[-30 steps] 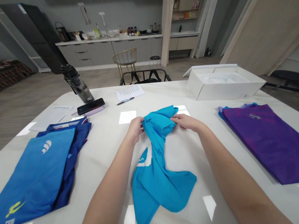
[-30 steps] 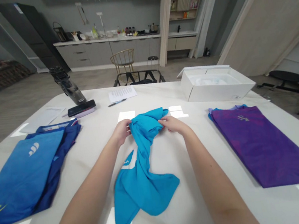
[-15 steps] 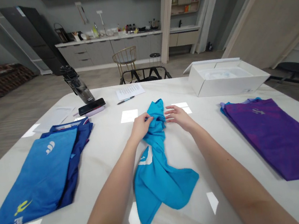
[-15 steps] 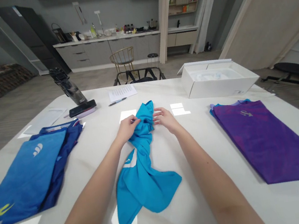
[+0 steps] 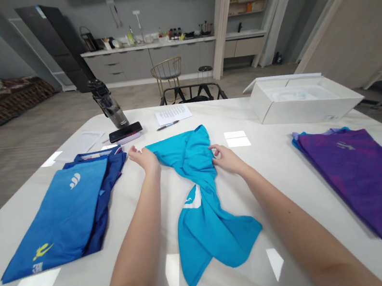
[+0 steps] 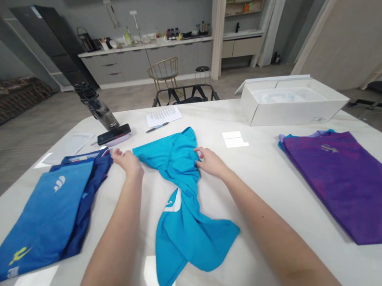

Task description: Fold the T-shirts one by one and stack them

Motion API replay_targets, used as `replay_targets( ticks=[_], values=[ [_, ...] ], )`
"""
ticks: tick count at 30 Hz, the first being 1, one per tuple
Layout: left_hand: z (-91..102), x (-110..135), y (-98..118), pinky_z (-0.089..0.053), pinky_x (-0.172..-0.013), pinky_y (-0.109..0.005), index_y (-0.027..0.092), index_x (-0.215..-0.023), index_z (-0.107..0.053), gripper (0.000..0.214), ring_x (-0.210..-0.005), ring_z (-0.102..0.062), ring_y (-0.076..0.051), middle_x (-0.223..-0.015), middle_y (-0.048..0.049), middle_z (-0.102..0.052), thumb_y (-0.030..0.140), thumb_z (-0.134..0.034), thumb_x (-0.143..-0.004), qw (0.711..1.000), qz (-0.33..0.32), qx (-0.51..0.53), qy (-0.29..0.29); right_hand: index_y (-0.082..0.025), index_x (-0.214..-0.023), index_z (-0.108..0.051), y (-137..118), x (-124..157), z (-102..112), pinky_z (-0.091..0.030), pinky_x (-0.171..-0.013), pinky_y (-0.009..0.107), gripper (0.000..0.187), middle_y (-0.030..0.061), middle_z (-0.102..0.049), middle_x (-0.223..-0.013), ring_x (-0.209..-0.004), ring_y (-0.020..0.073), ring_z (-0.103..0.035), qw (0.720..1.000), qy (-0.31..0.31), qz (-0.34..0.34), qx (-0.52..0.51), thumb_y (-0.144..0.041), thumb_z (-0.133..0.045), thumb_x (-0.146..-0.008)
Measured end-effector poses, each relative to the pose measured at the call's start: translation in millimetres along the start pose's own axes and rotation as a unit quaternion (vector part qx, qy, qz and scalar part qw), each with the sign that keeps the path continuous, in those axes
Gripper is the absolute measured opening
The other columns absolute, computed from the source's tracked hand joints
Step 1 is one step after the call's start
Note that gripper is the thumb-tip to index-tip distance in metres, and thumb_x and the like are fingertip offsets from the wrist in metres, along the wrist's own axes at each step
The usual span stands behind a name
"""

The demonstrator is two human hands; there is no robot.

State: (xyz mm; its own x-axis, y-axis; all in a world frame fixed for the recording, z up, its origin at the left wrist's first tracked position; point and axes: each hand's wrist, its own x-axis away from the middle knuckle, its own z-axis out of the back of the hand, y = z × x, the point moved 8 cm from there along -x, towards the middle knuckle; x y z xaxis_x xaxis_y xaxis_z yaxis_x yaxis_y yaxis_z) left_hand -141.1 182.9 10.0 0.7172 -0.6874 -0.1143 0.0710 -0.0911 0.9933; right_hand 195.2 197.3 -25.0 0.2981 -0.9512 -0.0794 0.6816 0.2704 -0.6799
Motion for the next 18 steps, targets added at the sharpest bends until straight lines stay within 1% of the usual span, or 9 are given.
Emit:
replay_targets(
  ticks=[1,2,4,6,9,11,13,16,18],
  values=[
    [-1.6,2,10,-0.043,-0.116,-0.039,0.02,-0.123,-0.059,0.036,-0.123,-0.06,-0.02,-0.119,-0.0099,-0.063,0.01,-0.046,-0.091,0.997,-0.056,-0.056,-0.026,-0.021,-0.135,-0.062,2,-1,0,-0.049,-0.082,0.029,0.054,0.0049,-0.065,-0.106,-0.083,0.0166,-0.062,1.0,0.01,-0.003,-0.001,-0.023,-0.072,-0.082],
    [-11.0,7,19,-0.04,-0.118,-0.038,0.02,-0.125,-0.06,0.036,-0.127,-0.058,-0.02,-0.124,-0.0102,-0.063,0.011,-0.047,-0.092,0.981,-0.118,-0.128,-0.081,-0.02,-0.134,-0.063,5,-1,0,-0.05,-0.082,0.03,0.052,0.0061,-0.065,-0.108,-0.082,0.0168,-0.062,1.0,0.021,-0.012,-0.006,-0.026,-0.073,-0.083],
    [-43.5,29,22,-0.041,-0.118,-0.036,0.02,-0.124,-0.064,0.034,-0.129,-0.058,-0.022,-0.131,-0.0109,-0.064,0.016,-0.048,-0.094,0.906,-0.219,-0.27,-0.242,-0.019,-0.132,-0.064,12,0,2,-0.05,-0.083,0.032,0.048,0.0078,-0.066,-0.108,-0.082,0.0177,-0.063,0.998,0.036,-0.038,-0.023,-0.038,-0.069,-0.089],
    [-68.8,54,5,-0.041,-0.118,-0.038,0.02,-0.129,-0.064,0.036,-0.135,-0.056,-0.023,-0.142,-0.0124,-0.06,0.022,-0.046,-0.098,0.821,-0.24,-0.367,-0.365,-0.017,-0.129,-0.065,19,1,5,-0.051,-0.084,0.033,0.047,0.008,-0.068,-0.103,-0.081,0.0186,-0.065,0.995,0.048,-0.069,-0.044,-0.049,-0.06,-0.094],
    [-79.2,67,-26,-0.027,-0.124,-0.056,0.021,-0.15,-0.05,0.049,-0.152,-0.035,-0.03,-0.163,-0.0143,-0.04,0.034,-0.037,-0.105,0.761,-0.189,-0.484,-0.389,-0.017,-0.128,-0.066,17,-2,13,-0.052,-0.082,0.033,0.048,0.0064,-0.069,-0.095,-0.08,0.0192,-0.065,0.993,0.074,-0.083,-0.047,-0.052,-0.056,-0.096],
    [-77.7,69,-40,-0.015,-0.124,-0.068,0.027,-0.158,-0.04,0.055,-0.158,-0.022,-0.032,-0.17,-0.0099,-0.028,0.042,-0.029,-0.106,0.746,-0.153,-0.526,-0.38,-0.018,-0.124,-0.069,-3,-12,15,-0.052,-0.082,0.033,0.043,0.0056,-0.07,-0.094,-0.081,0.0196,-0.065,0.994,0.094,-0.048,-0.024,-0.048,-0.061,-0.093],
    [-73.2,66,-47,-0.007,-0.122,-0.073,0.032,-0.161,-0.034,0.059,-0.16,-0.014,-0.033,-0.172,-0.0049,-0.02,0.05,-0.024,-0.106,0.743,-0.123,-0.545,-0.368,-0.019,-0.114,-0.074,-36,-26,8,-0.051,-0.084,0.032,0.032,0.005,-0.071,-0.095,-0.084,0.0196,-0.065,0.996,0.091,0.016,-0.008,-0.039,-0.065,-0.09],
    [-65.9,59,-50,-0.002,-0.122,-0.074,0.036,-0.163,-0.029,0.067,-0.16,-0.008,-0.033,-0.173,-0.0011,-0.013,0.062,-0.021,-0.102,0.743,-0.094,-0.561,-0.354,-0.02,-0.104,-0.076,-94,-50,-26,-0.051,-0.086,0.029,0.02,0.0041,-0.075,-0.102,-0.087,0.0175,-0.066,0.993,0.011,0.118,-0.011,-0.025,-0.063,-0.092],
    [-64.1,57,-50,-0.001,-0.122,-0.073,0.038,-0.163,-0.027,0.068,-0.161,-0.007,-0.032,-0.173,0.0009,-0.011,0.064,-0.017,-0.101,0.74,-0.092,-0.563,-0.356,-0.021,-0.103,-0.077,-119,-62,-52,-0.05,-0.087,0.028,0.018,0.0039,-0.077,-0.104,-0.091,0.0181,-0.068,0.987,-0.071,0.14,0.038,-0.023,-0.062,-0.094]
  ],
)
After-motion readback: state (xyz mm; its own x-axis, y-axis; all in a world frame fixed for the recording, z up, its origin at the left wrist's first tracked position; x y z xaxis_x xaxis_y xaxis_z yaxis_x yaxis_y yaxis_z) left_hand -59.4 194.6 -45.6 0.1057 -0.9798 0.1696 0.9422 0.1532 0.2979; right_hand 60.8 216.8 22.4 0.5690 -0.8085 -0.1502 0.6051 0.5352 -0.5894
